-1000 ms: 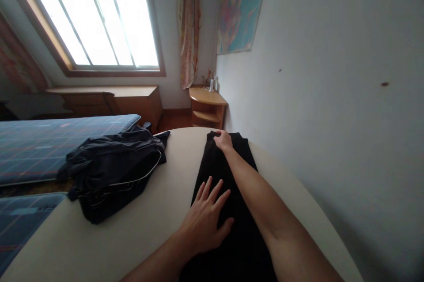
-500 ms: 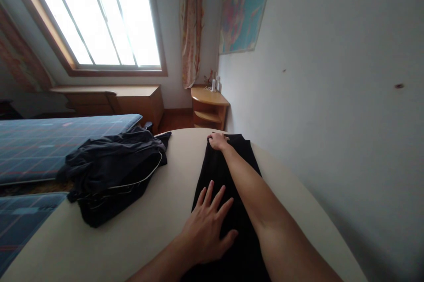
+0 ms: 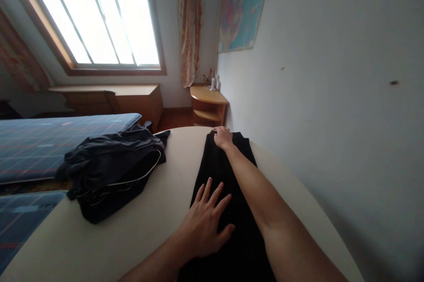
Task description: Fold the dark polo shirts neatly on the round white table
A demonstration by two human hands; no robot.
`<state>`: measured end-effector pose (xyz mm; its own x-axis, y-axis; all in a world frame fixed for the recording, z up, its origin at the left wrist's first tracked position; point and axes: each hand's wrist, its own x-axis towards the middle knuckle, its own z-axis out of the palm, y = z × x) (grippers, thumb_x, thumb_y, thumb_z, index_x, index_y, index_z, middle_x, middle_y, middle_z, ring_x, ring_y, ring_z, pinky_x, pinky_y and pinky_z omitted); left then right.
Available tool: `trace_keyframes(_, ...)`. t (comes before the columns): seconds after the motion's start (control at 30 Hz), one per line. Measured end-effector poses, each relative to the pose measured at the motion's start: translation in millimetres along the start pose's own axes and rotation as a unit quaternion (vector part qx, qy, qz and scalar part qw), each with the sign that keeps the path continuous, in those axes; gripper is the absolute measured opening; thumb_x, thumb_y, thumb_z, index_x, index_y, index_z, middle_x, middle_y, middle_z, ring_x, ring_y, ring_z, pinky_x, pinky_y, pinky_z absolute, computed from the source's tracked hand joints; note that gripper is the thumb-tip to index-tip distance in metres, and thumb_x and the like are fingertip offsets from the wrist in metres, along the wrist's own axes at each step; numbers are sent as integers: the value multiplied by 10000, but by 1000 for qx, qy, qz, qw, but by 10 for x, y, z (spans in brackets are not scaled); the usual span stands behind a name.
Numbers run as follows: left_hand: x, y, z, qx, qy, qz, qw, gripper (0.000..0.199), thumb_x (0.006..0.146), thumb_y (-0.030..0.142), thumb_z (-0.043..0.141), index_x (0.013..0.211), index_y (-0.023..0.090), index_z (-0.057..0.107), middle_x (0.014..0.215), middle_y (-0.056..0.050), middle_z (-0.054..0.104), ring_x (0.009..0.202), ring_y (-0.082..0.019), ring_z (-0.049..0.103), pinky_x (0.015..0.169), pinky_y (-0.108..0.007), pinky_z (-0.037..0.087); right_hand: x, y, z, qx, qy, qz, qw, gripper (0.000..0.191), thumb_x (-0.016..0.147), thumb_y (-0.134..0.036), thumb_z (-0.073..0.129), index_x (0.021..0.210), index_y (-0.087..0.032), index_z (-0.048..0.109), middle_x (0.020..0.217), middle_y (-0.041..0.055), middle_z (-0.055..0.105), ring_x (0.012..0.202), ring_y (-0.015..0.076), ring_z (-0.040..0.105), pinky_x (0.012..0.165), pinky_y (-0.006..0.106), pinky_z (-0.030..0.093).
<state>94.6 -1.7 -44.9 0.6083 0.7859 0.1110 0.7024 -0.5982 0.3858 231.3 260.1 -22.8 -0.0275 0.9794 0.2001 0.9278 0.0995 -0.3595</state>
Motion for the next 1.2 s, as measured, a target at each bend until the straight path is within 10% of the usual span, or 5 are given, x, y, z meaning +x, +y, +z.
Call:
trace_keyframes(0.3, 18, 60, 9, -1, 95, -20, 995, 520, 819, 297, 628, 1337, 263, 597, 1337, -105, 540, 1406, -357, 358, 1147, -534, 372, -291, 238, -302, 26, -53, 16, 998, 439, 881, -499, 609, 1250, -261, 619, 1177, 61, 714, 1113, 265, 638, 955, 415, 471)
trace_keyframes(0.67, 35, 240, -51, 78, 55, -47, 994, 308, 871, 145, 485, 1115, 208, 661, 990, -78, 671, 938, -262, 624, 821, -403, 534, -522, 100, -169, 50, -66, -6, 997, 273, 866, -294, 627, 1120, -304, 725, 1154, 9, 735, 1094, 238, 654, 966, 402, 487)
trace_keyframes(0.9, 69, 183, 5, -34, 155, -61, 985, 237, 899, 121, 460, 1035, 220, 628, 966, -39, 688, 894, -200, 654, 816, -335, 538, -520, 76, -236, 47, -16, 4, 999, 307, 944, -240, 478, 1123, -291, 723, 1195, 16, 716, 1136, 224, 629, 987, 368, 475)
trace_keyframes(1.07, 80, 131, 65, -48, 154, -7, 987, 234, 948, 183, 472, 1133, 201, 614, 1139, -73, 682, 1122, -231, 613, 987, -403, 514, -563, 121, -288, 25, -5, 12, 1000, 326, 953, -255, 478, 1215, -292, 669, 1277, 36, 663, 1143, 216, 610, 972, 364, 469)
trace_keyframes(1.2, 26, 142, 115, 4, 114, -10, 993, 446, 966, 275, 491, 1406, 201, 491, 1529, -95, 450, 1474, -305, 297, 1189, -537, 310, -750, 163, -327, -9, 5, 31, 999, 388, 947, -312, 512, 1321, -264, 598, 1361, 105, 584, 1210, 285, 550, 996, 446, 436)
